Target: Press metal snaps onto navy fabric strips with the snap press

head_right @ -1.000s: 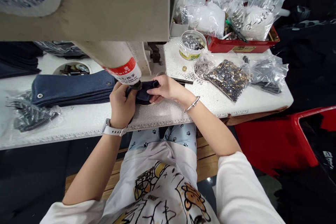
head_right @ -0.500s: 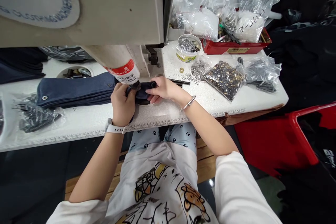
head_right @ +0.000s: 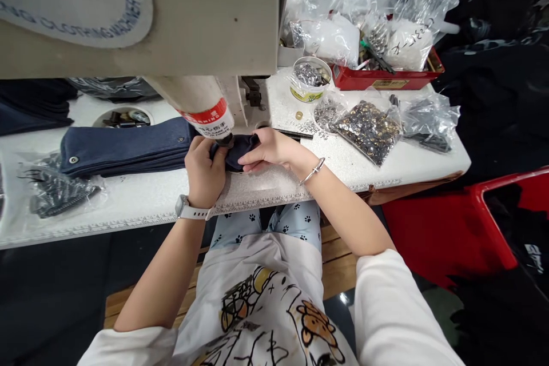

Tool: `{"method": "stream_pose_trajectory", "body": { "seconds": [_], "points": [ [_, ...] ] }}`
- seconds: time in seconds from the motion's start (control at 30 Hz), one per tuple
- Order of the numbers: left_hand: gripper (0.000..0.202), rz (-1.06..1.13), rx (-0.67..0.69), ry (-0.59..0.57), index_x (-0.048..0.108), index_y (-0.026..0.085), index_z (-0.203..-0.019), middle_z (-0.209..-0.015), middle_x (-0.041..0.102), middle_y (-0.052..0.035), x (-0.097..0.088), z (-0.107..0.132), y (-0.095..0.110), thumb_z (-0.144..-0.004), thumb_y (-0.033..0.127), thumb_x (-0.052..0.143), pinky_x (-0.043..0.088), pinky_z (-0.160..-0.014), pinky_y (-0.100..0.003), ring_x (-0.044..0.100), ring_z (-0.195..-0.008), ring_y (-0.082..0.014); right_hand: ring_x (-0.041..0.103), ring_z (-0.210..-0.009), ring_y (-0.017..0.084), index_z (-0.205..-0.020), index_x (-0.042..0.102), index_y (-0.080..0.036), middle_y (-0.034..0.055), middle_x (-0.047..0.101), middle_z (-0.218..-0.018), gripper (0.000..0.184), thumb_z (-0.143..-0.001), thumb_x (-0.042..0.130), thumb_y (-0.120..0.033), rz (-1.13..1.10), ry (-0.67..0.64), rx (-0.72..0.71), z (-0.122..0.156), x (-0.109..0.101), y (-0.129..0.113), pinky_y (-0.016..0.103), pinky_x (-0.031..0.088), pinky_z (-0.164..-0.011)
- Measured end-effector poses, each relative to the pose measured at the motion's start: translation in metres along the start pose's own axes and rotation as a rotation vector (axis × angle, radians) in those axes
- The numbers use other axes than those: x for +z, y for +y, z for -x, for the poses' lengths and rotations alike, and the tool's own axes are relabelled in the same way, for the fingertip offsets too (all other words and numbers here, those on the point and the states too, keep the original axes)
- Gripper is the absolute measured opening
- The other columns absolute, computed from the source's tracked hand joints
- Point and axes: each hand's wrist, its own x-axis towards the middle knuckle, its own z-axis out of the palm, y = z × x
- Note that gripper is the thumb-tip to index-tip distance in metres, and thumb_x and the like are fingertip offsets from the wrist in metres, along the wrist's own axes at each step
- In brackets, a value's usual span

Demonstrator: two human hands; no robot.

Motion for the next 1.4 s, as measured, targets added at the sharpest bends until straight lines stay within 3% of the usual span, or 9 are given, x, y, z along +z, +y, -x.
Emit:
{"method": "stream_pose_trajectory", "body": {
  "seconds": [0.23, 0.53, 0.7, 0.83, 1.0, 1.17, 1.27, 1.4],
  "points": [
    [0.016, 0.005, -0.025, 0.024, 0.052, 0.019, -0.066, -0.073, 0.048, -0.0018, 0.002, -0.006, 0.0, -0.082, 0.025, 0.05, 0.039, -0.069, -0.029, 0.048, -0.07, -0.0154, 0.06, -0.049, 0.009, -0.076, 0.054, -0.01, 0.0008, 0.062, -0.053, 0.015, -0.072, 0.062, 0.002, -0.022, 0.042, 0.016, -0.006, -0.002, -0.001, 0.02, 0.057, -0.053],
    [0.019, 0.045, -0.047, -0.03, 0.049, 0.019, -0.063, -0.073, 0.052, -0.0027, 0.001, -0.01, 0.002, -0.081, 0.023, 0.049, 0.037, -0.069, -0.029, 0.051, -0.072, -0.0156, 0.061, -0.047, 0.012, -0.104, 0.053, -0.01, 0.0007, 0.063, -0.054, 0.035, -0.072, 0.062, 0.001, -0.047, 0.064, 0.062, -0.01, -0.004, 0.0, 0.021, 0.057, -0.049],
    [0.022, 0.004, -0.034, -0.019, 0.044, 0.019, -0.059, -0.068, 0.051, -0.0018, 0.0, -0.011, 0.004, -0.081, 0.022, 0.047, 0.035, -0.064, -0.028, 0.049, -0.066, -0.0148, 0.059, -0.045, 0.01, -0.096, 0.056, -0.01, -0.0008, 0.062, -0.053, 0.03, -0.07, 0.064, 0.003, -0.018, 0.053, 0.039, -0.012, -0.006, 0.001, 0.018, 0.056, -0.048],
    [0.022, -0.035, -0.044, -0.011, 0.043, 0.019, -0.06, -0.068, 0.052, -0.0018, 0.001, -0.012, 0.005, -0.081, 0.022, 0.047, 0.034, -0.062, -0.029, 0.048, -0.066, -0.015, 0.059, -0.047, 0.008, -0.091, 0.057, -0.009, -0.0014, 0.062, -0.054, 0.025, -0.07, 0.064, 0.002, -0.047, 0.064, 0.004, -0.011, -0.005, 0.003, 0.019, 0.056, -0.05],
    [0.022, -0.045, -0.039, -0.007, 0.043, 0.019, -0.06, -0.069, 0.052, -0.0021, 0.003, -0.014, 0.004, -0.081, 0.022, 0.046, 0.035, -0.065, -0.029, 0.048, -0.068, -0.0152, 0.057, -0.047, 0.008, -0.103, 0.051, -0.011, -0.0044, 0.058, -0.053, 0.035, -0.071, 0.062, -0.001, -0.06, 0.095, -0.042, -0.007, -0.002, 0.008, 0.02, 0.055, -0.05],
    [0.022, -0.044, -0.039, -0.001, 0.043, 0.019, -0.059, -0.069, 0.049, -0.0019, 0.004, -0.015, 0.001, -0.08, 0.024, 0.046, 0.034, -0.064, -0.029, 0.046, -0.067, -0.0147, 0.059, -0.05, 0.009, -0.116, 0.039, -0.017, -0.0084, 0.055, -0.053, 0.051, -0.071, 0.062, -0.006, -0.041, 0.105, -0.243, -0.004, 0.0, 0.022, 0.021, 0.054, -0.051],
    [0.021, -0.039, -0.047, -0.001, 0.044, 0.019, -0.059, -0.07, 0.048, -0.0022, 0.005, -0.016, -0.001, -0.08, 0.025, 0.046, 0.034, -0.064, -0.03, 0.046, -0.066, -0.0148, 0.059, -0.05, 0.009, -0.108, 0.042, -0.019, -0.0088, 0.054, -0.054, 0.041, -0.072, 0.06, -0.01, 0.008, 0.117, -0.379, -0.002, 0.003, 0.03, 0.021, 0.053, -0.052],
    [0.022, -0.038, -0.04, -0.005, 0.041, 0.019, -0.059, -0.072, 0.048, -0.0028, 0.006, -0.017, -0.002, -0.079, 0.026, 0.044, 0.036, -0.066, -0.031, 0.047, -0.067, -0.0152, 0.059, -0.054, 0.007, -0.079, 0.051, -0.016, -0.0052, 0.055, -0.059, 0.011, -0.072, 0.059, -0.015, 0.036, 0.156, -0.421, 0.0, 0.01, 0.035, 0.019, 0.051, -0.053]
  ]
}}
